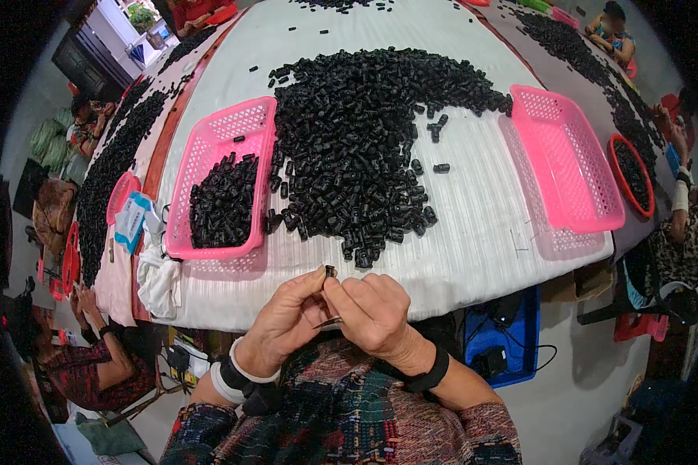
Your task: Assembling and sorting small black plastic components by hand at a shared workstation.
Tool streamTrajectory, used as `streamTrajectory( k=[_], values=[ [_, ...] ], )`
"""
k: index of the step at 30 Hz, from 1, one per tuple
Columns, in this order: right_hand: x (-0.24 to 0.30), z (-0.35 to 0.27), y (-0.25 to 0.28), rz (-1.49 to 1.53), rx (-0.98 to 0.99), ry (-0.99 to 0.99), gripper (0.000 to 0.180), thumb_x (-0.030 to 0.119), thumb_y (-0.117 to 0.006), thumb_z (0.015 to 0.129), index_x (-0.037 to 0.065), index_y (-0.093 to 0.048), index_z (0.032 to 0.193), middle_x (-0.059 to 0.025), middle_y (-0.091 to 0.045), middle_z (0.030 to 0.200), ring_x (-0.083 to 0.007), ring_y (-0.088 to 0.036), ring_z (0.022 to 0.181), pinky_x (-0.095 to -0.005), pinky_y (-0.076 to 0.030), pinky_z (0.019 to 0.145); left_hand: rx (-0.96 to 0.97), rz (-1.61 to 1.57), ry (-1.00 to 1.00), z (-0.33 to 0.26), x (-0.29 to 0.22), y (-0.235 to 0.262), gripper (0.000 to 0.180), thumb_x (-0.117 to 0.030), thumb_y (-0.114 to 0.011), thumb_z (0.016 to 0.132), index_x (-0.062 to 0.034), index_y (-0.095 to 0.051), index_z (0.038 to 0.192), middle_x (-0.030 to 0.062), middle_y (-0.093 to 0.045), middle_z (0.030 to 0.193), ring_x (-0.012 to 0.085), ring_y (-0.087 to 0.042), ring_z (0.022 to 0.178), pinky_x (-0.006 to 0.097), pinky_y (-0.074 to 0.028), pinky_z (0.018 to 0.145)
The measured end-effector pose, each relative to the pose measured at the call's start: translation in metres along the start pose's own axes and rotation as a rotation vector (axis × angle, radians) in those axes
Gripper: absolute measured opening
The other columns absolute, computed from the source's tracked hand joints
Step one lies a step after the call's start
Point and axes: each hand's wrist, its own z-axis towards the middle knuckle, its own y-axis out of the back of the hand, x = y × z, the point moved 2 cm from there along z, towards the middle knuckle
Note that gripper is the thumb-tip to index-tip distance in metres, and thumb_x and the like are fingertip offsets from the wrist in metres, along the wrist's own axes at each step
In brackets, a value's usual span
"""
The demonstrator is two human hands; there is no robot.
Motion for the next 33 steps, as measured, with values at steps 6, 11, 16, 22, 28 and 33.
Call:
streamTrajectory(
  k=[6,11,16,22,28,33],
  values=[
    [0.001,0.003,0.002,-0.016,0.003,-0.013,0.032,0.002,-0.07,0.063,-0.002,-0.062,0.094,-0.006,-0.055,0.072,-0.0174,-0.045,0.05,-0.0283,-0.034,0.042,0.013,0.005,-0.013,-0.002,-0.001,-0.003,0.017,-0.02,-0.051,0.091,-0.004,-0.058,0.093,0.0022,-0.059,0.086,0.0109,-0.057,0.078,0.027,-0.049,0.074],
    [0.003,0.011,0.006,-0.069,0.023,0.002,0.033,0.006,-0.069,0.063,-0.002,-0.062,0.095,-0.0051,-0.054,0.074,-0.0162,-0.044,0.051,-0.028,-0.034,0.043,0.029,0.02,-0.025,-0.003,-0.002,-0.002,0.017,-0.02,-0.052,0.09,-0.0044,-0.058,0.092,0.0021,-0.059,0.085,0.011,-0.057,0.075,0.027,-0.049,0.072],
    [0.004,0.014,0.006,-0.109,0.043,-0.012,0.033,0.009,-0.067,0.063,-0.001,-0.063,0.094,-0.003,-0.052,0.073,-0.0146,-0.043,0.052,-0.0272,-0.032,0.043,0.007,0.031,-0.062,-0.005,-0.005,-0.01,0.023,-0.021,-0.049,0.092,-0.0003,-0.059,0.094,0.0042,-0.059,0.083,0.0108,-0.054,0.074,0.027,-0.046,0.073],
    [0.007,0.007,0.009,-0.08,0.041,0.022,0.029,0.004,-0.069,0.065,-0.002,-0.063,0.093,-0.0042,-0.054,0.073,-0.0164,-0.044,0.05,-0.0286,-0.033,0.042,0.001,0.017,-0.032,-0.007,0.0,-0.008,0.023,-0.022,-0.048,0.092,-0.0009,-0.058,0.091,0.0048,-0.058,0.081,0.0121,-0.054,0.074,0.029,-0.046,0.072],
    [0.006,0.005,0.009,-0.024,0.028,0.026,0.031,0.001,-0.069,0.062,-0.002,-0.063,0.092,-0.004,-0.053,0.072,-0.0158,-0.044,0.05,-0.028,-0.033,0.042,-0.02,0.055,-0.033,-0.007,-0.001,-0.012,0.023,-0.022,-0.048,0.092,-0.001,-0.057,0.088,0.0056,-0.059,0.08,0.0138,-0.055,0.071,0.028,-0.046,0.071],
    [0.005,0.003,0.009,0.01,0.046,0.005,0.043,-0.001,-0.067,0.056,-0.004,-0.061,0.098,-0.0045,-0.054,0.074,-0.0159,-0.045,0.051,-0.0276,-0.034,0.043,-0.005,0.063,-0.042,-0.006,-0.003,-0.011,0.023,-0.022,-0.049,0.092,-0.0003,-0.057,0.09,0.0058,-0.059,0.081,0.0143,-0.056,0.072,0.028,-0.046,0.069]
  ],
)
